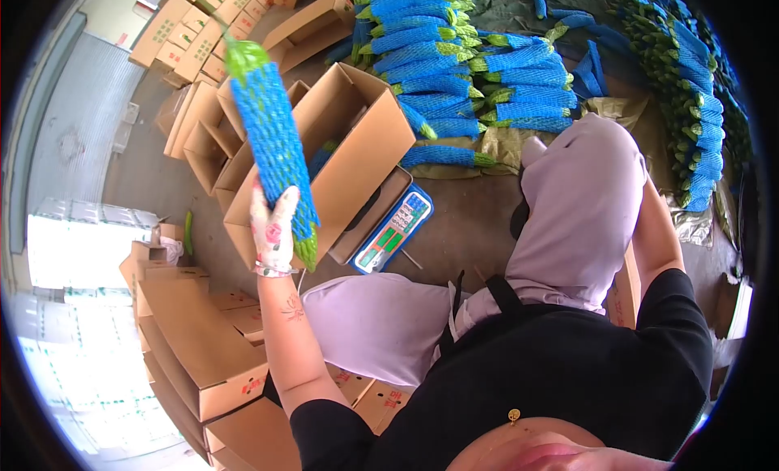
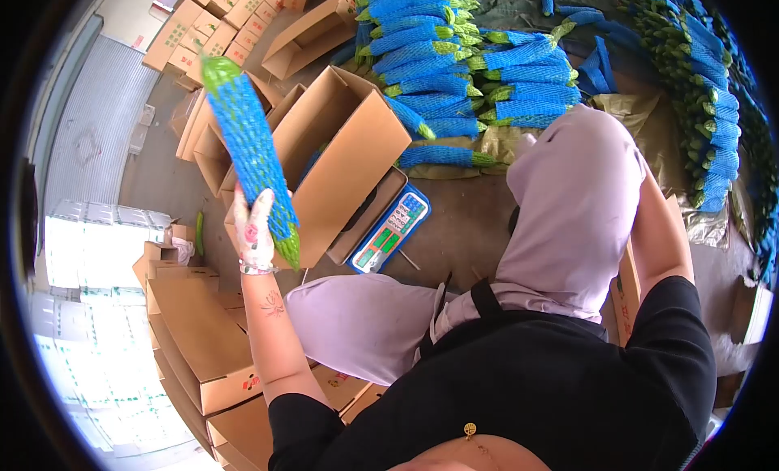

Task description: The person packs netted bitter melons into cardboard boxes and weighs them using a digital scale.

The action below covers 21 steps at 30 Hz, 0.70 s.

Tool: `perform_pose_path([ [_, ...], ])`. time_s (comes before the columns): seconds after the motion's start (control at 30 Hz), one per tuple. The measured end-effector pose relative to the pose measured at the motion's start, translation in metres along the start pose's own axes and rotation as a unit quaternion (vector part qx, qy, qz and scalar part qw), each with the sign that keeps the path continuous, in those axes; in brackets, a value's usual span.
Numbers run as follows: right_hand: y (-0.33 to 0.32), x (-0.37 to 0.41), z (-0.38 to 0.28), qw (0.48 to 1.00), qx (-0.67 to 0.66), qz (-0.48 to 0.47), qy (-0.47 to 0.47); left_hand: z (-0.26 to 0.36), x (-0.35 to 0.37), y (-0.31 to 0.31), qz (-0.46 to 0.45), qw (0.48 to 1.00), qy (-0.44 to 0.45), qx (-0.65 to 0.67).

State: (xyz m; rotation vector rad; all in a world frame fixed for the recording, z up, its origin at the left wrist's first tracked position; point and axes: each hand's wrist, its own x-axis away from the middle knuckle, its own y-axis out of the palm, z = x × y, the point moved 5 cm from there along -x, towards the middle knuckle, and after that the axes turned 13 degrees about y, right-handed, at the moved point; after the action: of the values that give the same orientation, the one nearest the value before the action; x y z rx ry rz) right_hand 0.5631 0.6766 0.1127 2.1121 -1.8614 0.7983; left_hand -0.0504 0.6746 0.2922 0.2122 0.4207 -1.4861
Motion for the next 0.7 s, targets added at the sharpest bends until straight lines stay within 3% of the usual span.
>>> perform_pose_path([
  [0.07,0.005,-0.012,-0.009,0.999,-0.041,-0.030,-0.021,-0.004,0.004,0.011,-0.067,0.996,-0.053,-0.029],
  [0.13,0.011,-0.030,-0.015,0.995,-0.071,-0.054,-0.036,0.000,0.013,0.039,-0.116,0.977,-0.175,0.028],
  [0.2,0.015,-0.048,-0.020,0.991,-0.096,-0.074,-0.049,-0.012,0.015,0.069,-0.171,0.953,-0.238,0.080],
  [0.27,0.020,-0.072,-0.023,0.988,-0.107,-0.098,-0.060,-0.038,0.009,0.100,-0.236,0.928,-0.284,0.044],
  [0.33,0.032,-0.087,-0.029,0.986,-0.093,-0.111,-0.077,-0.066,-0.005,0.142,-0.312,0.919,-0.239,0.002],
  [0.4,0.045,-0.091,-0.044,0.993,0.037,-0.103,-0.041,-0.101,-0.026,0.183,-0.398,0.887,-0.179,-0.150],
  [0.43,0.048,-0.094,-0.038,0.989,-0.029,-0.141,-0.014,-0.127,-0.034,0.203,-0.424,0.866,-0.171,-0.203],
  [0.5,0.056,-0.105,-0.044,0.970,0.023,-0.229,-0.077,-0.164,-0.052,0.246,-0.481,0.805,-0.180,-0.297],
  [0.53,0.065,-0.103,-0.073,0.943,0.138,-0.286,-0.103,-0.188,-0.055,0.267,-0.507,0.780,-0.180,-0.319],
  [0.6,0.049,-0.113,-0.105,0.956,0.024,-0.282,0.077,-0.234,-0.061,0.308,-0.571,0.740,-0.172,-0.310],
  [0.63,0.028,-0.137,-0.108,0.968,-0.019,-0.248,0.007,-0.250,-0.062,0.323,-0.586,0.735,-0.162,-0.300],
  [0.7,-0.028,-0.198,-0.096,0.973,-0.184,-0.136,-0.034,-0.279,-0.065,0.351,-0.616,0.723,-0.127,-0.286],
])
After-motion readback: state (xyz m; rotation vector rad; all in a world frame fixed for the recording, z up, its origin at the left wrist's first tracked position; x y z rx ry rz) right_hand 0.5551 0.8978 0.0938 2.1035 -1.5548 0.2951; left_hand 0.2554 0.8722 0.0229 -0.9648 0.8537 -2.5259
